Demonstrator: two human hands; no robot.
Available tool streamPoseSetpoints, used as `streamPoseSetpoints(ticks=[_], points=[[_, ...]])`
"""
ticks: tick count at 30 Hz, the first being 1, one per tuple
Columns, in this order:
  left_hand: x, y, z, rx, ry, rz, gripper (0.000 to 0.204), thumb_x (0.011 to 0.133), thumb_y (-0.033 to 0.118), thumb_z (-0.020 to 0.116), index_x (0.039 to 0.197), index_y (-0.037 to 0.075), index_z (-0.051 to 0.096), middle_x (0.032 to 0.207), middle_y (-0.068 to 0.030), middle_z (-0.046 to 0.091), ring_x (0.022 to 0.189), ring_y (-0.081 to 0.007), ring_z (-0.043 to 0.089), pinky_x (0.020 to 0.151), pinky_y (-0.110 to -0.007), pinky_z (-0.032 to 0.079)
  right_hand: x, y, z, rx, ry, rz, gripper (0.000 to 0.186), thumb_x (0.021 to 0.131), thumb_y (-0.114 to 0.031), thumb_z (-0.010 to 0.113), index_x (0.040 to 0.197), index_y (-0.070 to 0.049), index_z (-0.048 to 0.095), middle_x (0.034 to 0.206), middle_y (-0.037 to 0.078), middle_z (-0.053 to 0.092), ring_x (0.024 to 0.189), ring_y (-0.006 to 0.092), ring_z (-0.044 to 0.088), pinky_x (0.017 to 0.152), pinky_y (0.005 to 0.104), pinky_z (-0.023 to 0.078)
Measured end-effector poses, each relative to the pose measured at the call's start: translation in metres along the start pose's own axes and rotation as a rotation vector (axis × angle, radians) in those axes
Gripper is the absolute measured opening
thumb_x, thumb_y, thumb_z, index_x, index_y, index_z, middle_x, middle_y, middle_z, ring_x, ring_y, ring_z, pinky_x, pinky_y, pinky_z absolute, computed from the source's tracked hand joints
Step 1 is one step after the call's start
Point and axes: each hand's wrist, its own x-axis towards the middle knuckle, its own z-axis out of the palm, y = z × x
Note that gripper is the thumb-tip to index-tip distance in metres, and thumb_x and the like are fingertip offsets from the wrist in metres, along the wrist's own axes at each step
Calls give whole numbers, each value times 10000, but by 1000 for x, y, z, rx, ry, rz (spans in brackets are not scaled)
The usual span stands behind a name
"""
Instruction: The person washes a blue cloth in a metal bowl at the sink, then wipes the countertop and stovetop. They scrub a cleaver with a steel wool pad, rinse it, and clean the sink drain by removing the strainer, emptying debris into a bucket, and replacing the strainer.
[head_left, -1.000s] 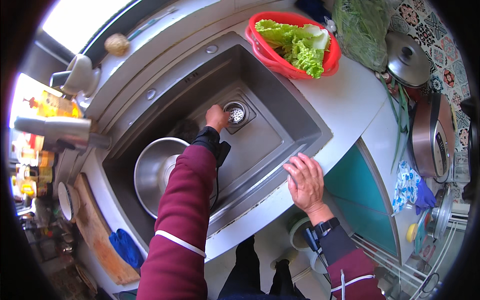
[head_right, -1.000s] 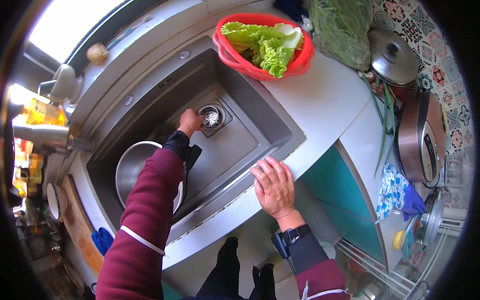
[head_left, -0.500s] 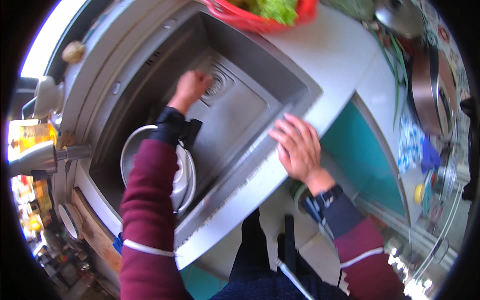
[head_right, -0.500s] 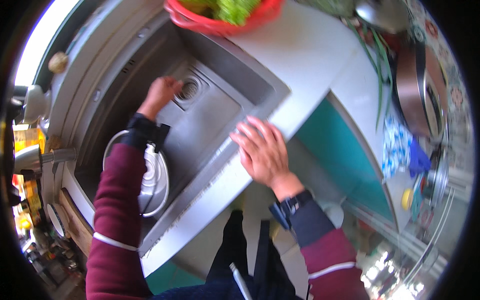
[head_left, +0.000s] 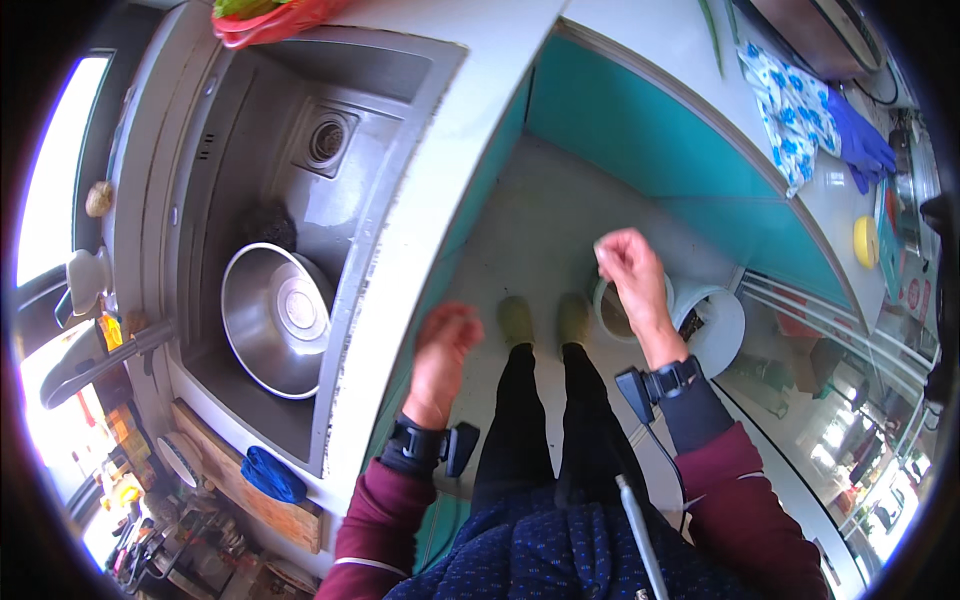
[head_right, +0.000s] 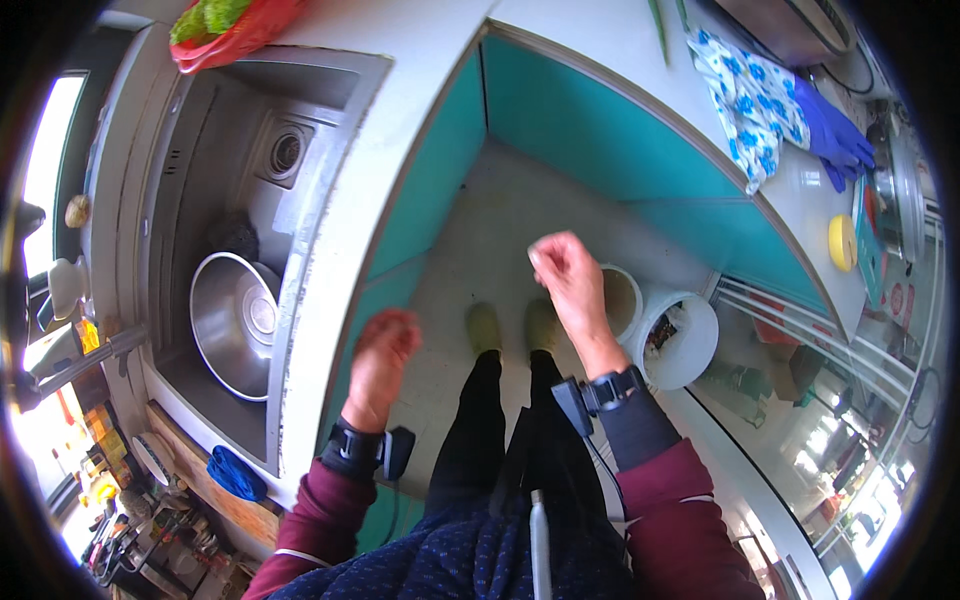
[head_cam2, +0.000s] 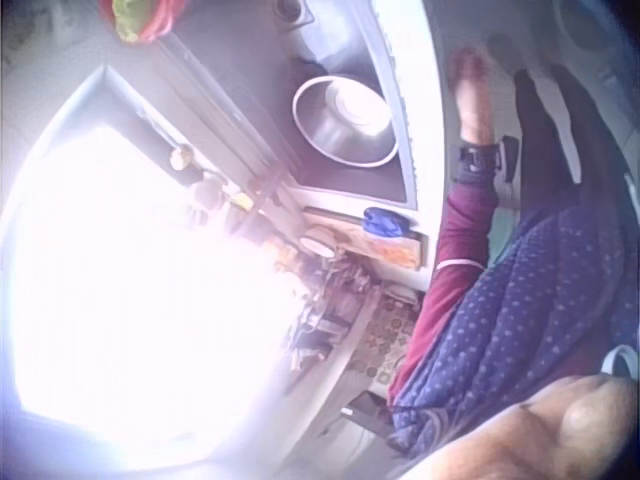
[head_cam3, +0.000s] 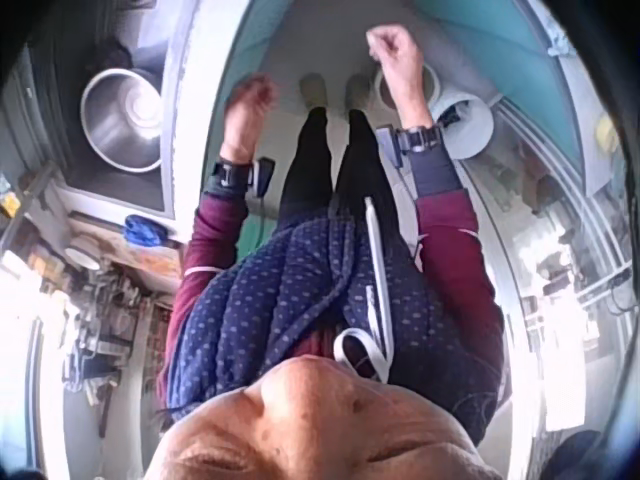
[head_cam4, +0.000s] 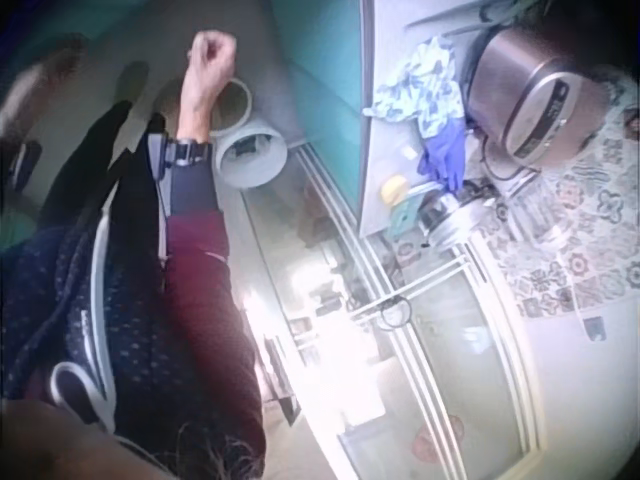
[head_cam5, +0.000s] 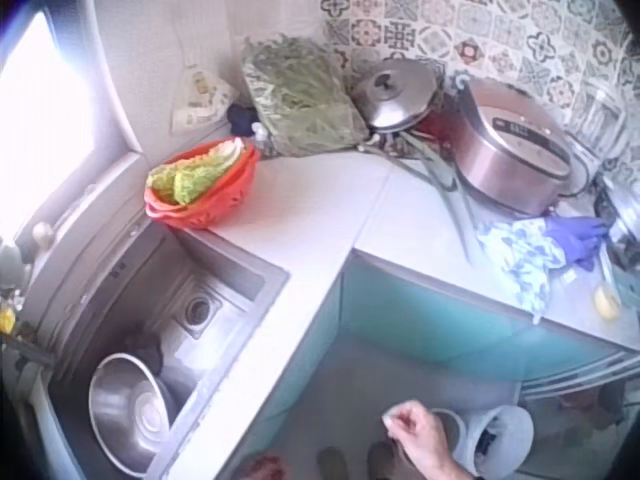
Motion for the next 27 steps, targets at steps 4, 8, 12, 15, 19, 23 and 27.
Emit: streamPoseSetpoints(ticks=[4,8,12,15,19,23,27], points=[[28,-31,-29,-700,73,340,296,927,-80,482,1220,-68,529,1233,-188,579,1142,-276,576,1019,-384,489,-74,87,-80,60,-7,514,88,905,-87,613,974,-38,588,815,20,623,687,72,567,598,209,459],[38,-29,-28,-1078,-54,318,346,887,-155,495,1222,-77,530,1268,-217,560,1192,-316,547,1054,-413,465,-140,128,-143,-29,31,707,105,906,-95,603,998,-45,590,838,25,636,700,81,584,611,217,478],[45,-27,-9,-1078,104,426,378,864,-189,477,1217,-65,529,1282,-226,535,1225,-332,513,1076,-446,439,-144,125,-172,-55,60,715,110,916,-109,596,1017,-68,597,861,25,645,717,83,595,633,216,487],[36,-30,6,-945,85,425,469,862,-116,547,1292,64,500,1365,-108,499,1291,-328,446,1097,-555,346,-115,106,-173,-16,74,667,113,920,-121,603,1021,-70,602,863,28,647,729,78,597,648,213,489],[6,-55,37,-514,57,368,465,880,309,661,1301,177,514,1385,61,488,1348,-304,367,1037,-692,280,-76,65,-146,-71,-22,413,127,939,-132,590,1042,-60,608,866,3,645,733,93,601,664,227,494],[-13,-95,81,-739,-104,99,436,930,531,521,1197,198,612,1364,94,530,1335,-269,376,1066,-685,230,-49,12,-81,-316,-180,-204,168,914,-119,610,1082,-121,615,822,57,640,710,128,630,638,298,526],[-14,-117,125,-705,-80,42,465,964,548,435,1284,232,556,1353,32,517,1260,-233,452,1063,-562,321,-34,-41,-30,-854,-385,-718,465,876,-297,642,1330,-268,544,740,83,557,629,244,624,544,334,518]])
